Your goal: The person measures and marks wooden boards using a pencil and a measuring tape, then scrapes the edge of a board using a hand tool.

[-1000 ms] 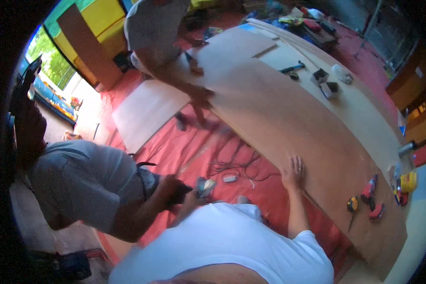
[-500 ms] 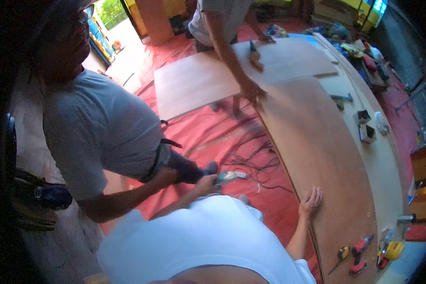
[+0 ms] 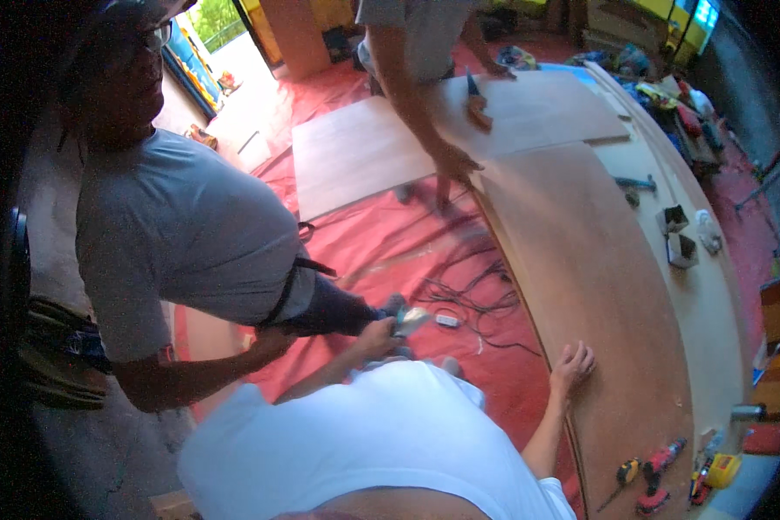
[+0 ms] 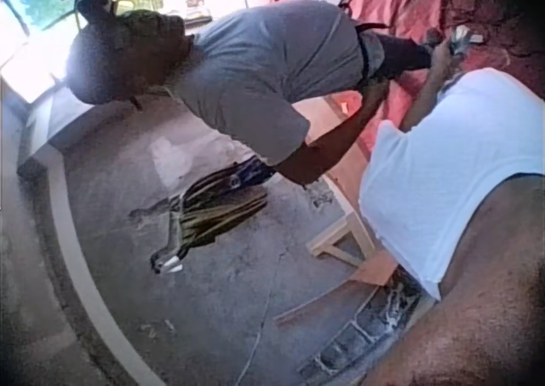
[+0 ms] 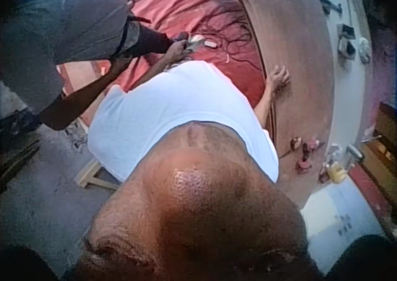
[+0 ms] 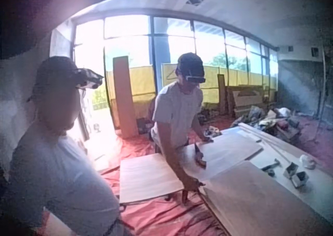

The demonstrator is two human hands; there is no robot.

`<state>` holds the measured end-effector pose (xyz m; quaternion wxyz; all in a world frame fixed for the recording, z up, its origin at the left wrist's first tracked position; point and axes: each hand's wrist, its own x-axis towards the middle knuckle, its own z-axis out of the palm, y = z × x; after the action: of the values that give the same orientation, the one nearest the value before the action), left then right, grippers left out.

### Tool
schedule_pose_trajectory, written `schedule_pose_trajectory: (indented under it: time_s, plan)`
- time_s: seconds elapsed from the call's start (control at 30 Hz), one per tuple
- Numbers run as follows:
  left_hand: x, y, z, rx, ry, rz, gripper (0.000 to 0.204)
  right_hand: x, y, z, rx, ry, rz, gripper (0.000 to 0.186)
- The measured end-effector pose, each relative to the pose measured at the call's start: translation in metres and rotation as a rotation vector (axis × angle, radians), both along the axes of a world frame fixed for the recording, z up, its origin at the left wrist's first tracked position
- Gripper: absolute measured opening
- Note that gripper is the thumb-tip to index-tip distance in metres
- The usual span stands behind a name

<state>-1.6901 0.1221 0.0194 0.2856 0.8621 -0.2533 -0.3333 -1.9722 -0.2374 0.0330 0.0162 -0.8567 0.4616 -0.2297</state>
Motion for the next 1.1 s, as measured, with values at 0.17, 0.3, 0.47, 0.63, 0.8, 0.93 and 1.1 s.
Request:
schedule_pose_trajectory:
  time_s: [0.17, 0.3, 0.47, 0.63, 0.8, 0.93, 1.1]
  plan:
    - [-0.002, 0.013, -0.039, -0.056, -0.044, 0.057, 0.048, -0.005, 0.002, 0.011, 0.106, 0.032, 0.026, 0.039]
    - [-0.002, 0.074, -0.118, -0.056, 0.003, 0.070, 0.049, 0.025, 0.014, 0.012, 0.045, -0.153, 0.136, 0.038]
    - [-0.034, 0.165, -0.146, 0.266, 0.171, 0.206, 0.050, 0.102, 0.064, 0.009, 0.221, -0.329, 0.750, 0.027]
    - [-0.092, 0.247, -0.116, 0.485, 0.202, 0.521, 0.050, 0.161, 0.129, -0.013, 0.602, -0.361, 1.068, 0.023]
    - [-0.155, 0.276, -0.114, 0.517, 0.270, 0.762, 0.051, 0.182, 0.163, -0.019, 0.821, -0.112, 1.291, 0.022]
    - [-0.189, 0.296, -0.126, 0.482, 0.289, 0.942, 0.052, 0.218, 0.207, 0.035, 0.989, -0.183, 1.488, 0.023]
    - [-0.213, 0.336, -0.144, 0.418, 0.306, 1.082, 0.053, 0.248, 0.307, 0.240, 0.398, -0.645, 1.772, 0.042]
